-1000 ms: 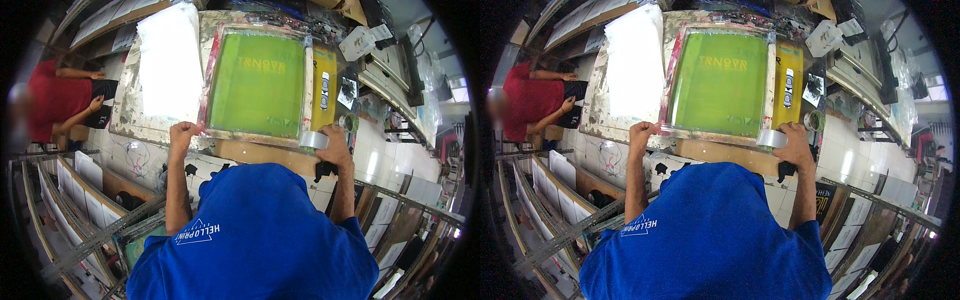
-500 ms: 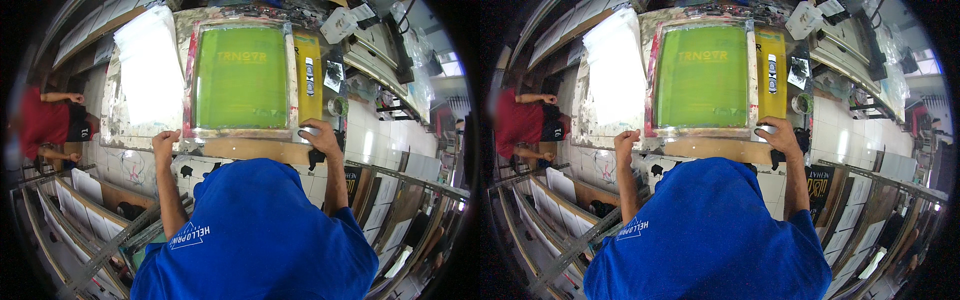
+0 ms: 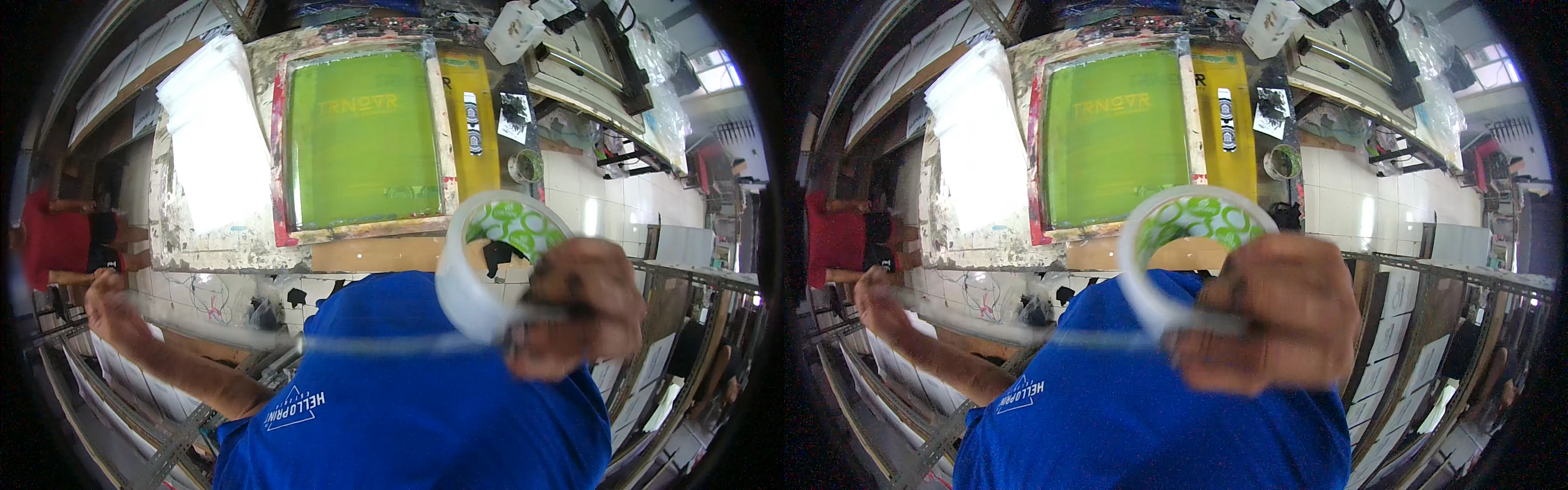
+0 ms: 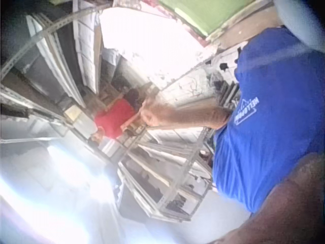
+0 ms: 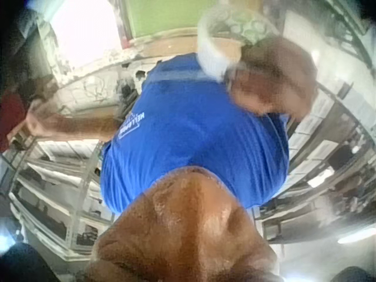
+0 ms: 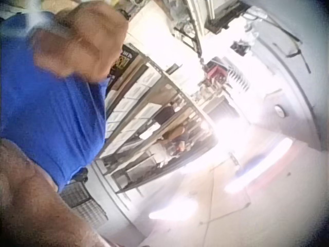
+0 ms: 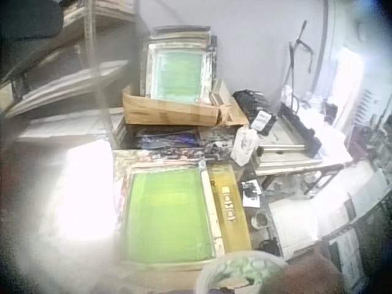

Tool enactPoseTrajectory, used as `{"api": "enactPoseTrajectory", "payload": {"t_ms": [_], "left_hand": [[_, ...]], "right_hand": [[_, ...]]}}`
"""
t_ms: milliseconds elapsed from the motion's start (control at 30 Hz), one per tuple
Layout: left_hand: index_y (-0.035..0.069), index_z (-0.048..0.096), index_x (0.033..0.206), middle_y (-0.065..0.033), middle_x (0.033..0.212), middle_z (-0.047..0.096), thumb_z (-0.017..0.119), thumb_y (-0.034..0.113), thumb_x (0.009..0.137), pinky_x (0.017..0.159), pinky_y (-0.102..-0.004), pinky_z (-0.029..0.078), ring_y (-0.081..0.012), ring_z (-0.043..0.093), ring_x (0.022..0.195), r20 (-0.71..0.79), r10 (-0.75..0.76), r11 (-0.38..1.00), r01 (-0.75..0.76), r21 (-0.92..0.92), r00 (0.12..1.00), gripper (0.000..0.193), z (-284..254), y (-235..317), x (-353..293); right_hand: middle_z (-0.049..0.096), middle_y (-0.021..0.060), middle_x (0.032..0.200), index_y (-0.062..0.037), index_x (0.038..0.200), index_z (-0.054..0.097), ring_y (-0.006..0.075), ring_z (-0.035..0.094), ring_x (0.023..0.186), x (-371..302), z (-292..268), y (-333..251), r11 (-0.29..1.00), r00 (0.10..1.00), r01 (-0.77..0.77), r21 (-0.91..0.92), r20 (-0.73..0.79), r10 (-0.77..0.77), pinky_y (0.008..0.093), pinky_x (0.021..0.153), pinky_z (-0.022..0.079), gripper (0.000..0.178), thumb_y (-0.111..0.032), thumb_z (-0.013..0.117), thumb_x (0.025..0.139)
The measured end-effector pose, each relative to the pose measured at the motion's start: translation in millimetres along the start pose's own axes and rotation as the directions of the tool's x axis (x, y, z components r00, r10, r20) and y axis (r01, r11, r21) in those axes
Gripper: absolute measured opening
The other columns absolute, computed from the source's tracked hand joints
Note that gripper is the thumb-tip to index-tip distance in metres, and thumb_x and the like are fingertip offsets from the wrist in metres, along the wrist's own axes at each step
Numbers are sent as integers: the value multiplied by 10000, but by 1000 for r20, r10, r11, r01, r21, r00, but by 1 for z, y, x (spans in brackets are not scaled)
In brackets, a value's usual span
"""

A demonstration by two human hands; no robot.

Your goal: The person applies adhesive tape to the edges of a screen printing frame and uses a small applicator tool to spread a dark substance along the inner border of the mesh.

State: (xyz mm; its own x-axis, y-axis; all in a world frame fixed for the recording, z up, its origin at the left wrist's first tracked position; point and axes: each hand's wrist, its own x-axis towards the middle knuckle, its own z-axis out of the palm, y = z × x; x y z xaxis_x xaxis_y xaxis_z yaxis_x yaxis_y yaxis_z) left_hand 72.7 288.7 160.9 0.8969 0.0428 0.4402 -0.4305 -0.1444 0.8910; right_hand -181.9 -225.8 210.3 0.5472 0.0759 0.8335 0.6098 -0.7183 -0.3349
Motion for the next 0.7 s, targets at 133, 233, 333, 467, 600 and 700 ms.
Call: {"api": "enactPoseTrajectory", "payload": {"t_ms": [133, 233, 333, 467, 600, 700], "left_hand": [[-20, 690, 936, -117, 989, 669, 628, 178, 934, 956, -377, 463, -228, 596, 987, -127, 129, 991, -122, 57, 984, 208, -95, 16, -4], [-11, 702, 943, -131, 1006, 662, 617, 193, 919, 966, -409, 452, -250, 582, 993, -103, 247, 969, -248, -4, 964, 223, -140, 5, 28], [-2, 713, 949, -145, 1023, 655, 605, 208, 905, 977, -440, 440, -272, 568, 999, -62, 291, 943, -297, -151, 955, 241, -208, 9, 28], [24, 722, 897, -142, 971, 630, 656, 173, 847, 1000, -469, 402, -279, 542, 1020, 23, 193, 725, -127, -677, 981, 171, -153, 24, 20], [28, 723, 893, -124, 918, 616, 686, 156, 815, 980, -450, 395, -272, 523, 1017, -81, 120, 770, -144, -622, 989, 154, -108, 21, 10], [37, 716, 879, -96, 884, 589, 719, 168, 807, 925, -426, 384, -253, 499, 973, -138, 101, 737, -167, -655, 985, 149, -87, 32, 6]], "right_hand": [[620, -19, 663, -176, 711, 687, 122, 623, 589, 62, -21, -48, 997, 931, -61, -42, 358, 72, 285, 657, 531, 129, -146, 811, 733], [682, -58, 846, -220, 889, 691, 68, 665, 746, 58, -44, -54, 999, 924, 42, 32, 380, -51, 242, 681, 550, 108, -207, 769, 817], [667, -57, 803, -206, 823, 650, 85, 654, 697, 43, -55, -67, 995, 922, -41, -87, 381, 71, 237, 693, 534, 140, -149, 775, 795], [678, -58, 770, -217, 878, 670, 71, 656, 704, 41, -53, -66, 995, 939, -82, 53, 340, 59, 224, 672, 531, 139, -205, 780, 794], [611, 36, 713, -99, 873, 606, 184, 619, 647, 12, -14, -44, 993, 994, -69, -100, -90, 60, 314, 573, 503, 262, -210, 804, 743], [550, 135, 674, 12, 855, 552, 291, 583, 595, -31, 19, -10, 947, 957, -197, -252, -260, 130, 416, 564, 496, 299, -61, 777, 672]]}}
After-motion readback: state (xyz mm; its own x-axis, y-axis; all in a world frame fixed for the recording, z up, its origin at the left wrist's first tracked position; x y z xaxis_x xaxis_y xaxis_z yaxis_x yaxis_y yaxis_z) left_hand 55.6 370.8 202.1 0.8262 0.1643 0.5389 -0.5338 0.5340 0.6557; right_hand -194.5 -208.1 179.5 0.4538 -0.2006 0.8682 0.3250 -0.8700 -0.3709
